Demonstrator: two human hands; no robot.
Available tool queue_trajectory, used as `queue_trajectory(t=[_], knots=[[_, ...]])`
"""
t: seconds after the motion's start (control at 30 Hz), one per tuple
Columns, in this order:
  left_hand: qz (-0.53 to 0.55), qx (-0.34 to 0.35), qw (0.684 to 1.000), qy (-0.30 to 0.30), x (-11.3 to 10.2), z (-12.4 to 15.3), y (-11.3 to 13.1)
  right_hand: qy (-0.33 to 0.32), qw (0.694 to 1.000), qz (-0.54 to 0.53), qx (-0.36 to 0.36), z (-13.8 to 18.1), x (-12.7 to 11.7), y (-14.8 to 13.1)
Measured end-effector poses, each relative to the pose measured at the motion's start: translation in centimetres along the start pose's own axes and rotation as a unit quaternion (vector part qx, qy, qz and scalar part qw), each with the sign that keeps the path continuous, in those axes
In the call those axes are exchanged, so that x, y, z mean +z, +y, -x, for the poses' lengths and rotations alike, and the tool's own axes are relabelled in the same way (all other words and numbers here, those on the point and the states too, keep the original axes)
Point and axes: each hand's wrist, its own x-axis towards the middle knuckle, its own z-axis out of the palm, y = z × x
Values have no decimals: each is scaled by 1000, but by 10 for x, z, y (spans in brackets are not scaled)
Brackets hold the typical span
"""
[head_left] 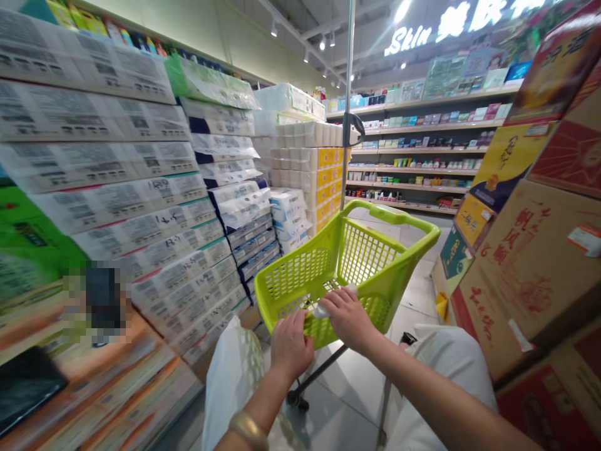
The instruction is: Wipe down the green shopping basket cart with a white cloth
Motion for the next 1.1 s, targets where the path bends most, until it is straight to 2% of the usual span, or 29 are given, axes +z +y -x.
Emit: queue_trajectory(t=[0.07,0.17,0.27,0.33,0.43,0.6,0.67,0.73,0.83,0.9,1.0,1.1], knots=[[1,4,1000,1,0,1,-2,-13,1000,-1,-21,-1,-2,0],[3,0,1000,6,-1,2,-5,-8,1000,13,-23,4,-12,25],[3,-6,1000,4,-2,2,-5,32,999,37,16,12,-21,55],[2,-10,1000,2,-2,2,-4,59,995,50,59,16,-22,61],[-1,-15,1000,4,-2,1,-1,73,992,39,97,15,-14,43],[-5,-4,1000,3,-1,1,-2,19,1000,-11,7,2,5,-4],[-4,-1,1000,2,-1,1,-3,3,1000,-11,-14,1,4,-2],[-4,-4,1000,0,-2,1,-5,6,1000,0,-10,3,-3,12],[-9,-14,1000,-12,-2,1,-5,40,998,25,45,10,-15,40],[-11,-17,1000,-14,-1,0,-3,65,993,38,91,14,-17,46],[-11,-14,1000,-5,-1,-1,-1,72,992,25,98,12,-9,28],[-10,-9,1000,-2,0,-1,-1,47,998,-13,35,4,4,-4]])
